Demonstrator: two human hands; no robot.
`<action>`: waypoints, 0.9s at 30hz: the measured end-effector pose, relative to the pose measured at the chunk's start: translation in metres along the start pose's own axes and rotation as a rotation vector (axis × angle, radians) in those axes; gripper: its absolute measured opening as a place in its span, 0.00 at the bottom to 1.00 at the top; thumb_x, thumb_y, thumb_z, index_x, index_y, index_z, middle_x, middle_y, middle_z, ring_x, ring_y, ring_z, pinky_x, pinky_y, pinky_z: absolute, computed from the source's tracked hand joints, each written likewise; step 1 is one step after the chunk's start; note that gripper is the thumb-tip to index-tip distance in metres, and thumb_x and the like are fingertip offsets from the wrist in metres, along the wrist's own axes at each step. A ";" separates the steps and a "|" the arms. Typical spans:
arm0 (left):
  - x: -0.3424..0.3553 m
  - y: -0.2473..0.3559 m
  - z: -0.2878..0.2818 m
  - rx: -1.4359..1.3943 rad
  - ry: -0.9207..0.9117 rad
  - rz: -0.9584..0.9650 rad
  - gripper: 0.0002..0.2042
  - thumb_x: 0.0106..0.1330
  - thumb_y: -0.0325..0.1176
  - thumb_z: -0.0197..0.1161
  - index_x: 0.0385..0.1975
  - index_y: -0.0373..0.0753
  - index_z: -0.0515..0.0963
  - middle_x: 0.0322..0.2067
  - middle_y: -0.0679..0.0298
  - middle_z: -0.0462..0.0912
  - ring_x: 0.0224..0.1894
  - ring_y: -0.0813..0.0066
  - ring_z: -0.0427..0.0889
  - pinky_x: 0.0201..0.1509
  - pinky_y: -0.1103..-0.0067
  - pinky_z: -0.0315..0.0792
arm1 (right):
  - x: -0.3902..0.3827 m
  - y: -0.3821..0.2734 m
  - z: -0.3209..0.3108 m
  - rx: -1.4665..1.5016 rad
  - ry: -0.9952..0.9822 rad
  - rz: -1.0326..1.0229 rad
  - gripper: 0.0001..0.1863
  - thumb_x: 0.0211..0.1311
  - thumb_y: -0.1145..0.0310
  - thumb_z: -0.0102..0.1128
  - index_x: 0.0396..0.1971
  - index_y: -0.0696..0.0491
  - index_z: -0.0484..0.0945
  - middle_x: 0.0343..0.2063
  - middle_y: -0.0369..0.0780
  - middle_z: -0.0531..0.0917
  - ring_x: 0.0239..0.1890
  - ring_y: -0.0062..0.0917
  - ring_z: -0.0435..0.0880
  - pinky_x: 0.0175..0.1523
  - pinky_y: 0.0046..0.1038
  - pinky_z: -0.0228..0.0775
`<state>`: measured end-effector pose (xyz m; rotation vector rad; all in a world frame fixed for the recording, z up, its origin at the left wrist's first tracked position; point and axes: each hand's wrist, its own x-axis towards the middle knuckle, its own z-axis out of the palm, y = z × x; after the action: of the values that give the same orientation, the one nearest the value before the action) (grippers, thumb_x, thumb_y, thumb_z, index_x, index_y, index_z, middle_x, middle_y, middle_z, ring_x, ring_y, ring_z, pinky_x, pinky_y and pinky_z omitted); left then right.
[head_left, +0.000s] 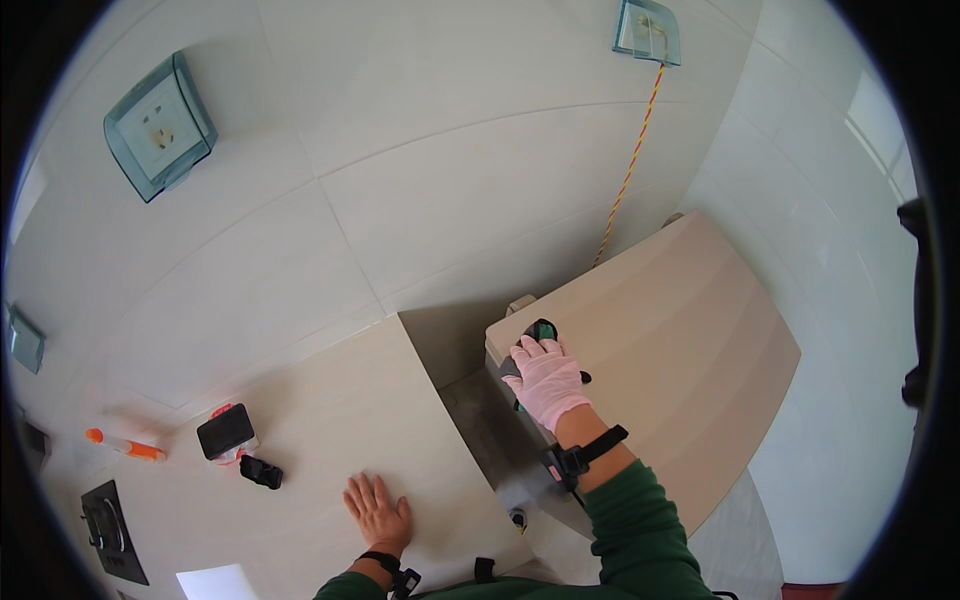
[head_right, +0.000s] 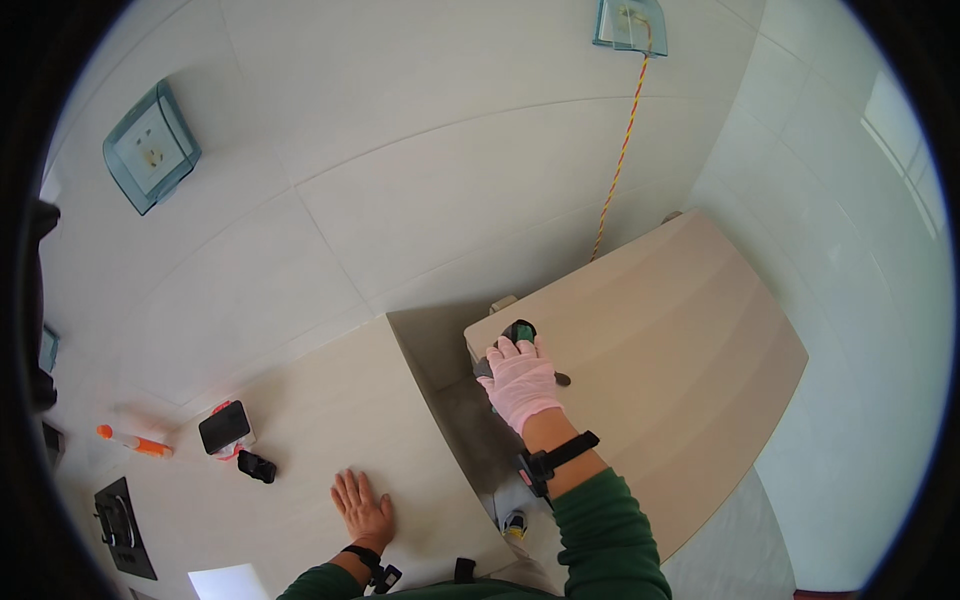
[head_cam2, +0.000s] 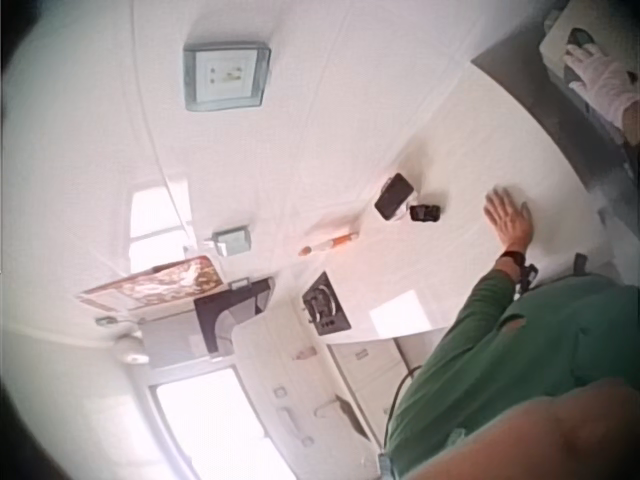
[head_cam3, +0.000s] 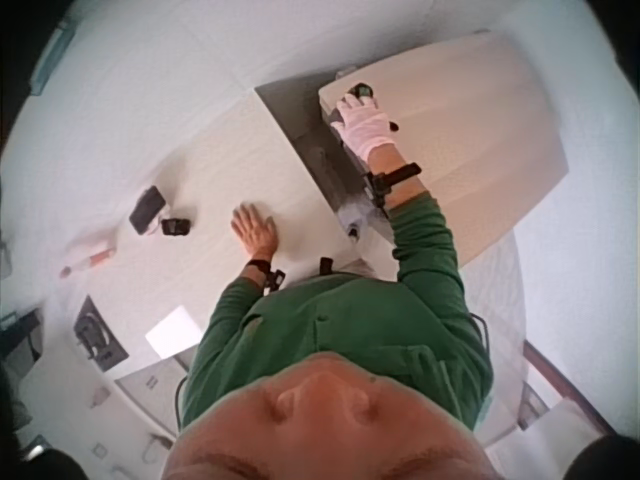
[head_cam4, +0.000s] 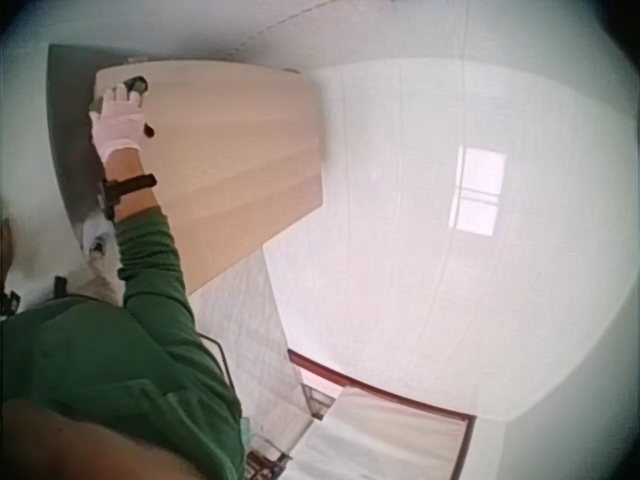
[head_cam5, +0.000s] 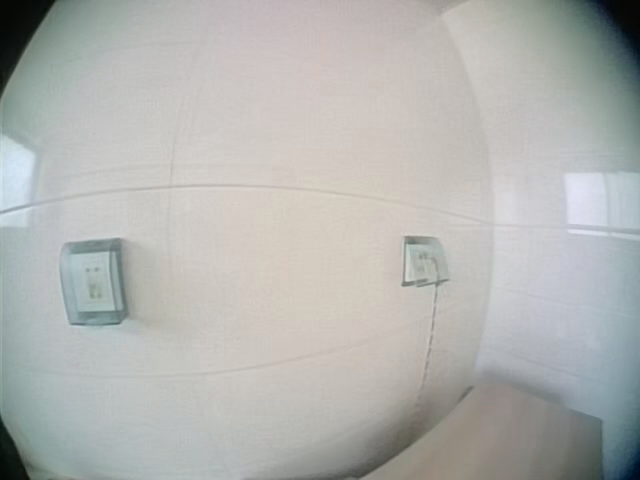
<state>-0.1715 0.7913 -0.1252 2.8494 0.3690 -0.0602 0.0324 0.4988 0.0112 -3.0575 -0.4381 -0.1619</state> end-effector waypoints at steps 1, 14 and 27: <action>0.000 0.000 0.000 -0.008 0.004 0.010 0.34 0.60 0.46 0.58 0.64 0.32 0.63 0.69 0.44 0.55 0.74 0.44 0.41 0.76 0.53 0.30 | -0.003 -0.001 -0.001 0.010 -0.055 0.022 0.25 0.59 0.52 0.60 0.53 0.49 0.76 0.57 0.38 0.76 0.56 0.34 0.73 0.67 0.40 0.57; 0.000 -0.002 0.003 0.008 0.021 0.019 0.34 0.60 0.46 0.58 0.64 0.32 0.64 0.69 0.43 0.56 0.74 0.44 0.43 0.76 0.52 0.32 | -0.002 0.000 -0.001 0.026 -0.009 0.015 0.23 0.59 0.53 0.61 0.50 0.50 0.77 0.57 0.38 0.75 0.55 0.34 0.73 0.65 0.36 0.60; 0.000 -0.003 0.004 0.016 -0.001 -0.004 0.34 0.60 0.46 0.59 0.64 0.32 0.64 0.69 0.44 0.56 0.74 0.45 0.42 0.76 0.53 0.31 | 0.010 0.003 -0.003 0.019 -0.076 0.044 0.24 0.60 0.52 0.60 0.52 0.50 0.76 0.58 0.38 0.75 0.55 0.35 0.74 0.64 0.36 0.60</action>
<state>-0.1722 0.7932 -0.1294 2.8641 0.3755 -0.0662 0.0420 0.4987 0.0149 -3.0598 -0.3744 -0.0396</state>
